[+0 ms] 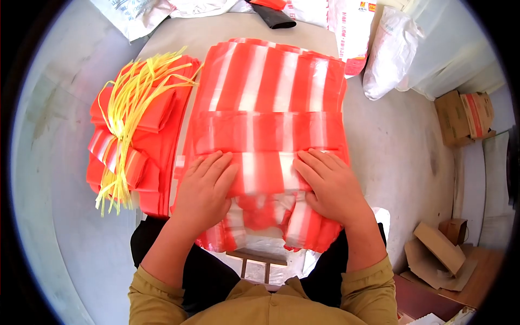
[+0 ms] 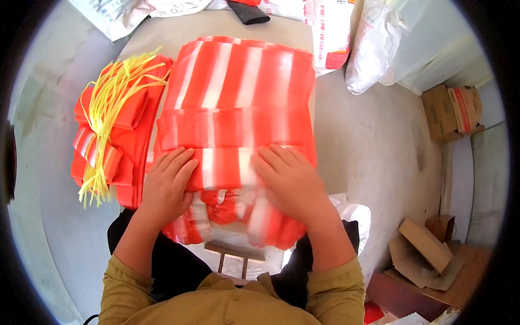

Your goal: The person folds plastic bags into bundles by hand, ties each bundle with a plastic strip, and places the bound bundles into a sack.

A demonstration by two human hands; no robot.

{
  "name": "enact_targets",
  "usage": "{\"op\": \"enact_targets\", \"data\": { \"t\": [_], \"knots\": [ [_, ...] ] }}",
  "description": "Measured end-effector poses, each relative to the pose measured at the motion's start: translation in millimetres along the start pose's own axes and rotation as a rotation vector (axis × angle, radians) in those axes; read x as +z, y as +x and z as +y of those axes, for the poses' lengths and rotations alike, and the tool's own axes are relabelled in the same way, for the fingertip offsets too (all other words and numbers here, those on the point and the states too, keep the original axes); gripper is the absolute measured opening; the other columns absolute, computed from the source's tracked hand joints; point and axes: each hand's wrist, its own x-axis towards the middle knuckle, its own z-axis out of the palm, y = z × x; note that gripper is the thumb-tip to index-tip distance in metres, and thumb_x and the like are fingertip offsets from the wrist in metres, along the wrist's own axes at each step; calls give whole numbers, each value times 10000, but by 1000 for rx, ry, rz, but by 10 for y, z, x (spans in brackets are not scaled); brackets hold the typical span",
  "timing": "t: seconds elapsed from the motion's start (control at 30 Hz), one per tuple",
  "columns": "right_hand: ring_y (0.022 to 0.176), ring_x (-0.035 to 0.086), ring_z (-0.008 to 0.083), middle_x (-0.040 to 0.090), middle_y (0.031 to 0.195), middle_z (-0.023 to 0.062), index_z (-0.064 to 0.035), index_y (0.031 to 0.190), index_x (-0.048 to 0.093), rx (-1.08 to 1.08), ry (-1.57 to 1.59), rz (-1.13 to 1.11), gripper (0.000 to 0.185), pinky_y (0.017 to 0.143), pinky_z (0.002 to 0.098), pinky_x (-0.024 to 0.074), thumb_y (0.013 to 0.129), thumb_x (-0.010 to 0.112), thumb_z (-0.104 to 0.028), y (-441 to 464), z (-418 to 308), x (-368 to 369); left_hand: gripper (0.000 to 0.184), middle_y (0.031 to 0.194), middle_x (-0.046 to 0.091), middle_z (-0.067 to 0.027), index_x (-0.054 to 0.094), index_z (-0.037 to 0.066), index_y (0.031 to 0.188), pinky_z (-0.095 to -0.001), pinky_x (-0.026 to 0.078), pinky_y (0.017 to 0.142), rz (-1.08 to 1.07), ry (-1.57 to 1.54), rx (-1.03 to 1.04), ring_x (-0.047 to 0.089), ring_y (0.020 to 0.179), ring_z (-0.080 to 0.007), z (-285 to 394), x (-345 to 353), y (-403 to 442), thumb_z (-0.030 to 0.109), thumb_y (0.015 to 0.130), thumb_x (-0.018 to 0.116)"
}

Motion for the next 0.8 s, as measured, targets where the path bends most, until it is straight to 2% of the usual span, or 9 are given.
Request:
{"op": "enact_targets", "data": {
  "t": [0.17, 0.33, 0.43, 0.53, 0.63, 0.73, 0.8],
  "knots": [
    [1283, 620, 344, 673, 1335, 127, -41, 1261, 651, 23, -14, 15, 547, 1066, 472, 501, 715, 683, -27, 32, -4, 32, 595, 1441, 634, -169, 641, 23, 1250, -505, 454, 1144, -35, 18, -59, 580, 1373, -347, -36, 1, -2, 60, 675, 790],
    [1299, 616, 347, 682, 1332, 143, -36, 1265, 659, 36, 10, -10, 534, 1067, 478, 496, 732, 690, -37, 25, 20, 10, 532, 1290, 719, -153, 688, 35, 1177, -499, 520, 1049, 39, -81, -77, 673, 1217, -356, -81, -153, 6, 72, 663, 820],
    [1278, 636, 335, 695, 1368, 118, -62, 1310, 688, 76, 24, -71, 560, 1086, 459, 512, 751, 722, -54, 18, 16, -84, 489, 1190, 752, -154, 718, 37, 1140, -470, 560, 965, 68, -175, -101, 711, 1106, -366, -141, -220, -42, 66, 664, 825],
    [1196, 670, 347, 724, 1283, 130, -73, 1296, 696, 148, 145, -158, 545, 1011, 454, 544, 753, 723, -55, 23, -15, -257, 452, 1113, 764, -164, 738, 30, 1124, -431, 577, 905, -3, -311, -167, 730, 1035, -371, -187, -325, -94, 42, 677, 807],
    [1114, 692, 359, 738, 1211, 142, -84, 1296, 694, 282, 184, -418, 543, 937, 458, 563, 754, 726, -69, 65, -57, -565, 428, 1054, 766, -169, 743, 18, 1117, -406, 578, 880, -105, -446, -204, 740, 987, -367, -329, -357, -190, 18, 690, 781],
    [1053, 713, 341, 746, 1164, 149, -82, 1268, 711, 415, 263, -443, 525, 902, 419, 573, 746, 763, -82, -4, 49, -691, 406, 1039, 766, -166, 746, 13, 1098, -397, 574, 882, -151, -518, -235, 743, 979, -348, -359, -361, -210, 1, 692, 770],
    [1015, 740, 276, 754, 1109, 129, -47, 1226, 733, 502, 469, -346, 451, 812, 396, 602, 778, 744, 7, -102, 204, -681, 391, 1043, 766, -162, 747, 13, 1084, -395, 572, 891, -155, -541, -235, 742, 989, -338, -359, -370, -190, -16, 695, 759]
  ]
}}
